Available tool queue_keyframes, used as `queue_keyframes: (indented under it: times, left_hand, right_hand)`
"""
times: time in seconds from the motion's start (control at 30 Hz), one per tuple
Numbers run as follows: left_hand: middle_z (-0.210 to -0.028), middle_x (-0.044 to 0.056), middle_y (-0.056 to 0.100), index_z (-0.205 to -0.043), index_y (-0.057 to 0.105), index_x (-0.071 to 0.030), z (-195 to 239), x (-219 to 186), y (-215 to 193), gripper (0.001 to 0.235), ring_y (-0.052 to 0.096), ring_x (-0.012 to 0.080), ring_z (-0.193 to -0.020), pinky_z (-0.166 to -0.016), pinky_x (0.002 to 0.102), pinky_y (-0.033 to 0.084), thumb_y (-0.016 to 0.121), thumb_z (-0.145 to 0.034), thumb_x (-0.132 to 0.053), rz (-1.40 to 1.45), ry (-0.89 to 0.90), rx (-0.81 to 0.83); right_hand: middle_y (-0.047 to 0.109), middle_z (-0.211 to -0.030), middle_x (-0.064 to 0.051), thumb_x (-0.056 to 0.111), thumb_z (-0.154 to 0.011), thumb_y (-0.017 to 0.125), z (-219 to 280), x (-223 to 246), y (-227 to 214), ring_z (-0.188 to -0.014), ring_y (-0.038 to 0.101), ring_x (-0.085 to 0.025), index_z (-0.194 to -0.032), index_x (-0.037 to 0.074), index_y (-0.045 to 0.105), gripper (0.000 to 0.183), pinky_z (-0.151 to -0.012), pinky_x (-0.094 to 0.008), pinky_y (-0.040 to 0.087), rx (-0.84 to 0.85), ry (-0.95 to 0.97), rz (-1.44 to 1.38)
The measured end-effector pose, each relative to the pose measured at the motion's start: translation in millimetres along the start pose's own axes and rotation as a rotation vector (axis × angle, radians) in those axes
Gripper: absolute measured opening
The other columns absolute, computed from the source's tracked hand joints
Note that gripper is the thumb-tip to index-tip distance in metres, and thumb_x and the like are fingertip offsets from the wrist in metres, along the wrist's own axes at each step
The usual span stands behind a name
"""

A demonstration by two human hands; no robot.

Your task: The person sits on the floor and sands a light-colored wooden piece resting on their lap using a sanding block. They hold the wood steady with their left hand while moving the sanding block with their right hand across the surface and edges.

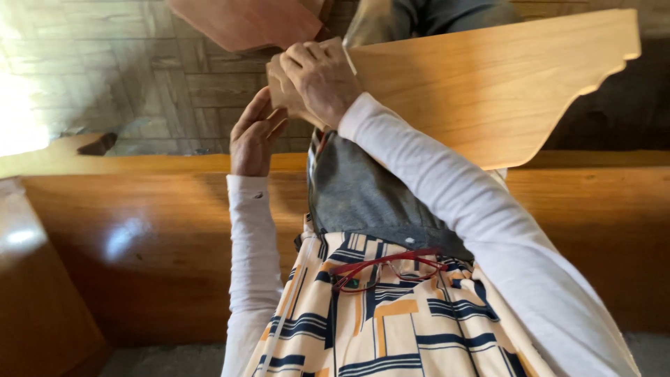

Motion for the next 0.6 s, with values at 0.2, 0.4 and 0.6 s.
queue_keyframes:
  times: [0.2, 0.4, 0.6]
  left_hand:
    - [-0.140, 0.010, 0.067, -0.149, 0.054, -0.009, -5, -4, 4, 0.059, 0.071, 0.0222, -0.120, -0.108, 0.038, 0.056, 0.048, -0.091, 0.002, -0.111, 0.057, 0.072]
    - [-0.131, 0.006, 0.074, -0.139, 0.065, -0.012, 3, -22, 19, 0.051, 0.071, 0.0141, -0.117, -0.099, 0.029, 0.058, 0.062, -0.090, 0.001, -0.195, 0.000, -0.057]
    - [-0.130, 0.005, 0.074, -0.137, 0.067, -0.014, 5, -19, 21, 0.057, 0.068, 0.0113, -0.116, -0.097, 0.028, 0.059, 0.080, -0.082, -0.006, -0.199, -0.027, -0.159]
  right_hand:
    - [0.073, -0.112, -0.020, -0.002, -0.098, 0.072, 78, -71, -59, -0.102, 0.068, -0.037, -0.114, -0.006, 0.075, 0.017, -0.092, -0.047, 0.055, -0.007, 0.068, -0.360]
    - [0.071, -0.117, -0.005, 0.028, -0.114, 0.066, 140, -126, -106, -0.094, 0.065, -0.026, -0.121, 0.007, 0.076, 0.025, -0.081, -0.038, 0.052, 0.203, 0.170, 0.228]
    - [0.070, -0.111, -0.012, -0.004, -0.093, 0.066, 74, -53, -35, -0.095, 0.065, -0.029, -0.112, 0.005, 0.073, 0.022, -0.075, -0.043, 0.056, 0.035, 0.140, -0.027]
Point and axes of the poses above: each hand's wrist, its own z-axis away from the middle knuckle, its own y-axis out of the palm, x = y × z, the point moved 4 cm from there along -z, towards the middle knuckle
